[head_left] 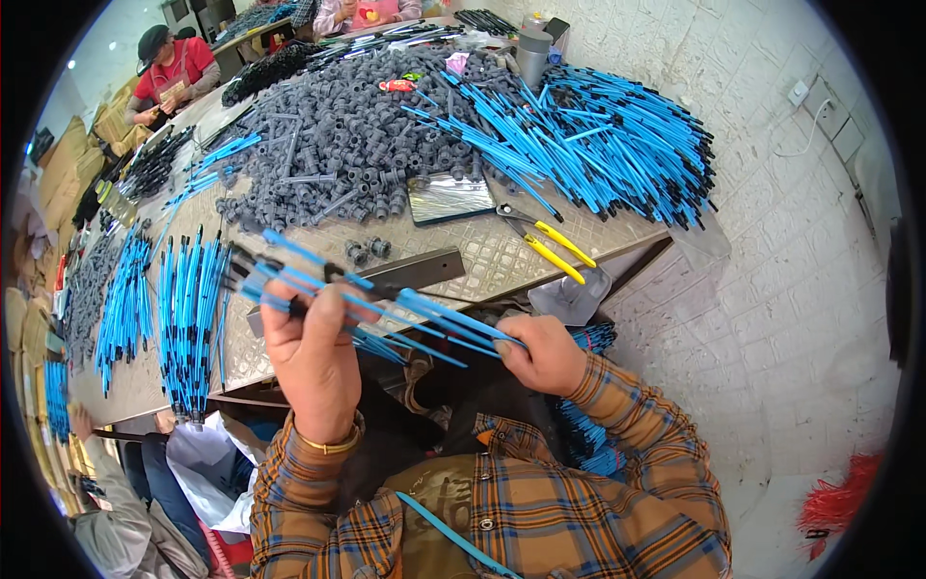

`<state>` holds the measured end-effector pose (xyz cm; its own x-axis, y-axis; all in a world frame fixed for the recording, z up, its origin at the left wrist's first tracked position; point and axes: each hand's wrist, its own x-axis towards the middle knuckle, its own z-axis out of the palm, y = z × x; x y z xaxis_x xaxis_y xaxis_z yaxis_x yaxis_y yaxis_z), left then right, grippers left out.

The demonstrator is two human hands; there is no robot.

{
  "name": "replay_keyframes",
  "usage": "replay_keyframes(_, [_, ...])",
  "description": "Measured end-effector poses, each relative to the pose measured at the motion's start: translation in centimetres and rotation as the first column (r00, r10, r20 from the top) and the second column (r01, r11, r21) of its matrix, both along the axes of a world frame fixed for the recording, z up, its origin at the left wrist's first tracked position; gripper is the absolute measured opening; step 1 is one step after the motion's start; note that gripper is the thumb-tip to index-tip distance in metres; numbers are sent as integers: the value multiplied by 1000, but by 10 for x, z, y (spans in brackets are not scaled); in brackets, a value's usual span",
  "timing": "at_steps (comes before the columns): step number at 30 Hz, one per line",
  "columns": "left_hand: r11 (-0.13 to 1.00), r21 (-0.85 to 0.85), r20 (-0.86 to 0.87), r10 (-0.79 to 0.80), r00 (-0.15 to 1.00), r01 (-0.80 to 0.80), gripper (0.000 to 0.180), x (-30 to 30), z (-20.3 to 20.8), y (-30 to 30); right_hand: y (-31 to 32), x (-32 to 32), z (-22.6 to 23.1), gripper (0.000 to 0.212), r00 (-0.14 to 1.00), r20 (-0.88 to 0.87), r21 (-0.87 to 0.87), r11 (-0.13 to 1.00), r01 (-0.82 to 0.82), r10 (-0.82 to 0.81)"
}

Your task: Assembling blue plastic components by inserting grey connectors and using pliers to secure or trim them.

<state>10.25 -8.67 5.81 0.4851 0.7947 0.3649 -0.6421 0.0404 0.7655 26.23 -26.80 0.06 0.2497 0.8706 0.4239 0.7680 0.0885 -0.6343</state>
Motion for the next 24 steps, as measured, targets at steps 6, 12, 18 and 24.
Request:
replay_keyframes(6, [997, 1, -90, 75, 993, -75, 7, -30, 2, 4, 64, 122, 22, 20, 936, 139, 26, 946, 322, -323])
replay_keyframes(12, [999, 39, -184, 18, 983, -11, 11, -57, 5, 8, 145, 211, 2, 27, 619, 646, -56, 782, 621, -446])
replay_keyframes(18, [963, -168, -220, -247, 944, 213, 17, -79, 6, 26, 138, 264, 13, 29, 748, 144, 152, 761, 630, -648])
replay_keyframes(24, [920, -113, -222, -392, 893, 376, 19, -86, -9, 31, 114, 251, 66, 28, 753, -225, 380, 655, 653, -619])
